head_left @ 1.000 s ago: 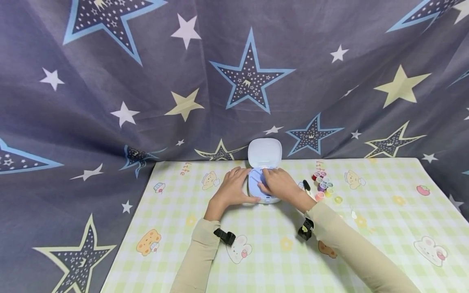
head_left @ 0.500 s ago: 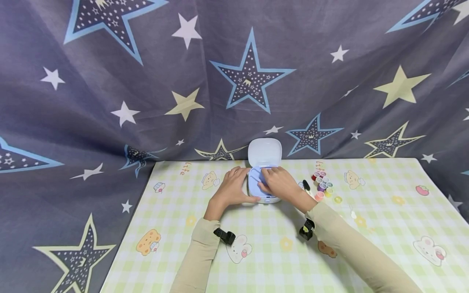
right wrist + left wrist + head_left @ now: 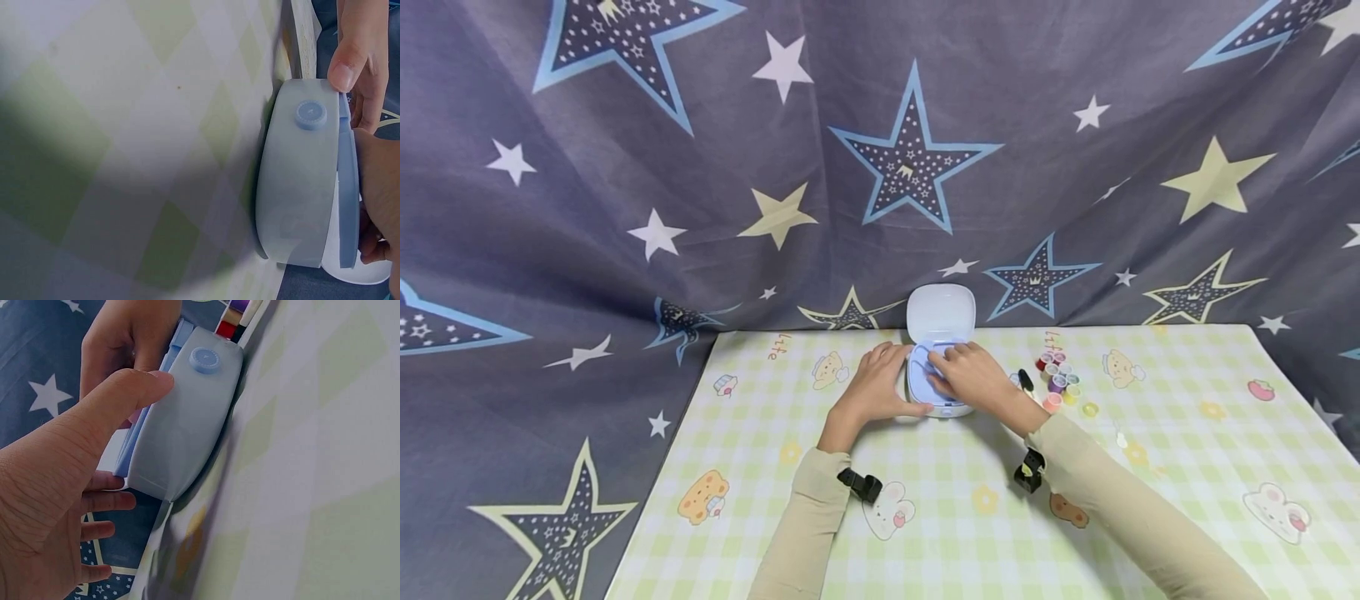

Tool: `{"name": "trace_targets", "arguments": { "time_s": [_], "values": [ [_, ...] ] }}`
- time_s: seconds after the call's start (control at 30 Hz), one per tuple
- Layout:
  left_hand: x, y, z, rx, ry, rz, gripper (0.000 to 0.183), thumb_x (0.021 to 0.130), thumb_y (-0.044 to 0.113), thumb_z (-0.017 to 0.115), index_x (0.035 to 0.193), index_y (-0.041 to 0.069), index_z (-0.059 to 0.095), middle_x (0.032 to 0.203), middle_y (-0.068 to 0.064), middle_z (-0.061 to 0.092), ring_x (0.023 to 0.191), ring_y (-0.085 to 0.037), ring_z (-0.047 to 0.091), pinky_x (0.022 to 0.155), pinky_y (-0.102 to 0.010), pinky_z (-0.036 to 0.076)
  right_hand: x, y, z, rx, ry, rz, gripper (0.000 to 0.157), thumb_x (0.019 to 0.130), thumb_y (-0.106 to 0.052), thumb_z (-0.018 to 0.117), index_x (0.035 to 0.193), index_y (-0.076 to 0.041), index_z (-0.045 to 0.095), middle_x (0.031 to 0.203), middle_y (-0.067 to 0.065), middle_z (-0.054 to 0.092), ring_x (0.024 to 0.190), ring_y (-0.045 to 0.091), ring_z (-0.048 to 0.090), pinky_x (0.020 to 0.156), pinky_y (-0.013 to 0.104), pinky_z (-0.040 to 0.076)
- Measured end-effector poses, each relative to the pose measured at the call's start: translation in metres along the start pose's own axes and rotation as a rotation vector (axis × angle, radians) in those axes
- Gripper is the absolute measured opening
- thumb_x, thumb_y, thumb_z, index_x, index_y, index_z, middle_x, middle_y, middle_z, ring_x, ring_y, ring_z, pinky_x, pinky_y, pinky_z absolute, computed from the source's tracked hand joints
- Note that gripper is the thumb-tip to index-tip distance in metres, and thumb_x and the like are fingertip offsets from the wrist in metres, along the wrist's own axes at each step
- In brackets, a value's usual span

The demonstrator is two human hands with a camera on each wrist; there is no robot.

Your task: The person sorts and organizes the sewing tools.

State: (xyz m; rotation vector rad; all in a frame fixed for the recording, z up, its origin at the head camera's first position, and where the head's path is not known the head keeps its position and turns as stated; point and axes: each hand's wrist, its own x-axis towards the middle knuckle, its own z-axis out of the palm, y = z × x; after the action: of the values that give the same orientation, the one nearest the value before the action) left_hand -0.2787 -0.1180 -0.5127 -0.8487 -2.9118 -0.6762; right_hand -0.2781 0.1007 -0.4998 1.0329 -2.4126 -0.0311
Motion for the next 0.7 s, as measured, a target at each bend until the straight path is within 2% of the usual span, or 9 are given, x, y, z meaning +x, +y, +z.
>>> {"name": "trace_targets", "arguments": {
  "time_s": [0.37,0.7],
  "values": [
    [0.000,0.001,-0.001,0.002,-0.004,-0.002,0.107,0.070,0.065,0.082,0.154,0.012,0.041,0.153,-0.008,0.050,0.148,-0.035,0.035,0.123,-0.053,0.026,0.000,0.003,-0.006,-0.014,-0.021,-0.016,0.025,0.096,-0.033,0.068,0.099,-0.009,0.062,0.077,0.006,0.065,0.073,0.026,0.065,0.068,0.039,0.054],
    [0.000,0.001,0.001,-0.015,0.014,0.011,0.101,0.069,0.062,0.083,0.149,0.012,0.047,0.148,-0.006,0.055,0.146,-0.036,0.037,0.122,-0.053,0.028,0.000,0.008,-0.021,-0.032,0.021,-0.042,0.024,0.095,-0.032,0.069,0.096,-0.009,0.061,0.075,0.006,0.062,0.069,0.026,0.062,0.066,0.039,0.052]
  ]
}}
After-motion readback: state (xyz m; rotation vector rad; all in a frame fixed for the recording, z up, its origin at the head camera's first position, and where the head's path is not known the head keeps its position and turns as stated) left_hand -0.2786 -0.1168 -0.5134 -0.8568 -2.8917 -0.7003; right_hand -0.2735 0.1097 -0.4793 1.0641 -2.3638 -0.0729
